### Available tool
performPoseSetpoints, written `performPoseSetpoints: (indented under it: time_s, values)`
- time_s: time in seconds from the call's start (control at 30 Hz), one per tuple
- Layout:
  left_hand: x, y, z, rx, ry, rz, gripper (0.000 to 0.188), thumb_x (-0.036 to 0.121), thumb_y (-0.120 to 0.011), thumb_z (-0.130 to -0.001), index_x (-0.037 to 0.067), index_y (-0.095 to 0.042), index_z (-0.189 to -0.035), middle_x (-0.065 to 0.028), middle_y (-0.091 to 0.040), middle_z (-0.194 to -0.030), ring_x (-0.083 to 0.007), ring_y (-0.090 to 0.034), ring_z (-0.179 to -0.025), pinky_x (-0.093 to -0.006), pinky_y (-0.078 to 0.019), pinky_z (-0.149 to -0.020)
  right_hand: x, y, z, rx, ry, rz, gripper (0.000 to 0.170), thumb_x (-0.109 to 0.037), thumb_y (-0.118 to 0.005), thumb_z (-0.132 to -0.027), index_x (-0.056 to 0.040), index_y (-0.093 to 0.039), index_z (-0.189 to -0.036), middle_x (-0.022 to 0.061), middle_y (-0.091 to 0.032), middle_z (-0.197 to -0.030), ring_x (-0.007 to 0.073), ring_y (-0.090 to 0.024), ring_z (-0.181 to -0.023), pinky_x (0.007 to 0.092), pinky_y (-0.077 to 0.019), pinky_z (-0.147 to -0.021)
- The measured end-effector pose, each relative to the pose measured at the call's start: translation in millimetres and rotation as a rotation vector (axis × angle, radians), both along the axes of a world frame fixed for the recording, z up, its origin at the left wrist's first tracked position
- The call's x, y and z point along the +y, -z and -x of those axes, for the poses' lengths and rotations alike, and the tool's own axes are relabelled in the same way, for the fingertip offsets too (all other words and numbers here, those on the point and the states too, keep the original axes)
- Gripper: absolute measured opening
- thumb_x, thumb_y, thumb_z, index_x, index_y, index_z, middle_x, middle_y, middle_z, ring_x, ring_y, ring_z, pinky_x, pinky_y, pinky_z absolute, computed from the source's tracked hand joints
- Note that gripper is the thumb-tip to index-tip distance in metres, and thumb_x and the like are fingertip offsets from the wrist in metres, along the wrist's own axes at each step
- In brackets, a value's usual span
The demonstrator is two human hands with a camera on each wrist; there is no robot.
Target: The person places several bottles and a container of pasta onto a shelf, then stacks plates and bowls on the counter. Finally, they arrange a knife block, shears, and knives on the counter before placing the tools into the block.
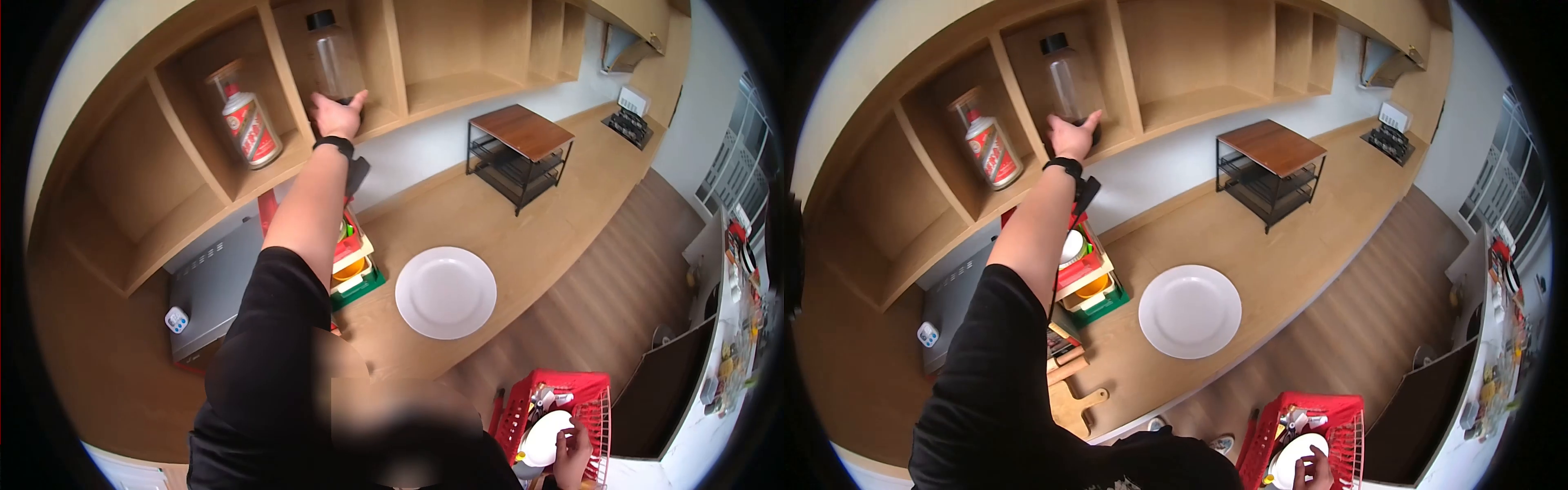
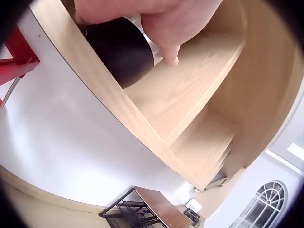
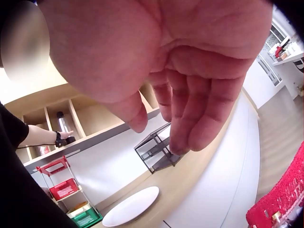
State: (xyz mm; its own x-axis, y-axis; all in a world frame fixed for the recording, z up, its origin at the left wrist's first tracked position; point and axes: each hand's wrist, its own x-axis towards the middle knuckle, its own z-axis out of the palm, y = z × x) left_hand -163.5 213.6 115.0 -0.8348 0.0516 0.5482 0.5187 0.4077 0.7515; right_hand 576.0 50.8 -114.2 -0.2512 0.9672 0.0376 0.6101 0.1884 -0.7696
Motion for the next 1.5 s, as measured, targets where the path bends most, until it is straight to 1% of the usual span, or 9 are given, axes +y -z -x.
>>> performPoseSetpoints:
  time_s: [0.1,0.17,0.27,0.47,0.63,0.8,0.9,1.17,1.5]
  values:
    - [-4.6,10.3,16.7,0.157,0.093,-0.058,0.115,0.052,-0.09,-0.07,-0.017,-0.033,-0.142,-0.0315,-0.047,-0.148,-0.0384,-0.049,-0.138,-0.0405,-0.0387,-0.115,3.5,31.3,-19.0,-0.039,0.012,0.07,0.034,0.001,-0.067,-0.089,0.0032,-0.063,-0.123,0.01,-0.066,-0.091,0.0131,-0.06,-0.076,0.0278,-0.049,-0.066]
    - [-13.7,-4.6,-0.9,0.142,0.085,0.103,0.088,0.051,-0.089,-0.073,-0.015,-0.058,-0.123,-0.0251,-0.068,-0.121,-0.0357,-0.065,-0.117,-0.0436,-0.0506,-0.101,-2.7,39.1,-26.6,-0.128,0.021,-0.061,0.035,-0.013,-0.072,-0.089,0.0006,-0.066,-0.121,0.0216,-0.07,-0.09,0.032,-0.069,-0.076,0.0404,-0.0536,-0.064]
    - [-0.1,-10.1,116.1,-0.045,-0.002,0.669,0.121,0.099,-0.041,-0.072,-0.008,-0.067,-0.122,-0.023,-0.068,-0.126,-0.0314,-0.067,-0.115,-0.0407,-0.0502,-0.097,-3.4,33.1,-39.4,-0.193,0.117,0.22,0.035,-0.017,-0.069,-0.093,-0.0018,-0.064,-0.124,0.0219,-0.07,-0.086,0.033,-0.069,-0.072,0.0435,-0.0539,-0.066]
    - [13.2,-0.4,179.8,0.507,0.063,0.692,0.086,0.065,-0.054,-0.085,-0.004,-0.057,-0.136,-0.0192,-0.063,-0.135,-0.029,-0.062,-0.121,-0.037,-0.0481,-0.101,-19.6,89.5,-103.6,-0.197,0.168,0.367,0.032,-0.018,-0.067,-0.093,-0.0047,-0.063,-0.122,0.0171,-0.073,-0.091,0.0347,-0.072,-0.084,0.043,-0.0564,-0.075]
    - [-45.0,31.6,-20.7,0.956,0.404,0.33,0.061,0.035,-0.059,-0.096,-0.001,-0.049,-0.145,-0.017,-0.058,-0.143,-0.027,-0.06,-0.124,-0.0351,-0.0476,-0.103,-24.1,153.5,-142.7,-0.254,0.272,0.439,0.03,-0.018,-0.068,-0.092,-0.0033,-0.066,-0.117,0.0184,-0.073,-0.091,0.0363,-0.071,-0.086,0.044,-0.0558,-0.078]
    - [-128.5,171.3,-278.3,0.41,0.92,0.818,0.055,0.013,-0.063,-0.101,0.0,-0.042,-0.151,-0.0161,-0.048,-0.153,-0.0311,-0.046,-0.14,-0.0406,-0.0376,-0.116,-19.7,239.8,-156.0,-0.43,0.189,0.645,0.038,-0.03,-0.067,-0.092,-0.0047,-0.065,-0.12,0.0224,-0.072,-0.101,0.0389,-0.069,-0.101,0.0479,-0.0545,-0.089]
    - [-172.4,239.9,-339.2,0.0,1.144,1.24,0.079,0.01,-0.071,-0.092,0.002,-0.029,-0.158,-0.0191,-0.038,-0.16,-0.0352,-0.036,-0.148,-0.0412,-0.0286,-0.122,-25.3,307.3,-145.7,-0.524,0.092,0.673,0.041,-0.033,-0.067,-0.093,-0.0065,-0.062,-0.124,0.0244,-0.065,-0.124,0.0408,-0.066,-0.11,0.0491,-0.0533,-0.095]
    - [-288.5,356.2,-328.2,-0.298,1.171,1.466,0.109,0.014,-0.079,-0.085,0.002,-0.003,-0.162,-0.0245,-0.012,-0.168,-0.0408,-0.013,-0.155,-0.0429,-0.0229,-0.125,-31.2,369.1,-92.2,-0.516,-0.041,0.686,0.033,-0.023,-0.058,-0.097,-0.0114,-0.059,-0.128,0.0221,-0.053,-0.141,0.0422,-0.063,-0.118,0.0512,-0.0528,-0.098]
    - [-290.7,352.6,-344.2,-0.351,1.142,1.377,0.113,0.015,-0.078,-0.085,0.004,0.004,-0.162,-0.0246,-0.006,-0.168,-0.0408,-0.006,-0.156,-0.044,-0.0232,-0.125,-43.6,373.3,-115.4,-0.689,-0.185,0.745,0.025,-0.018,-0.051,-0.099,-0.008,-0.066,-0.116,0.0208,-0.067,-0.118,0.0394,-0.068,-0.11,0.0492,-0.0567,-0.091]
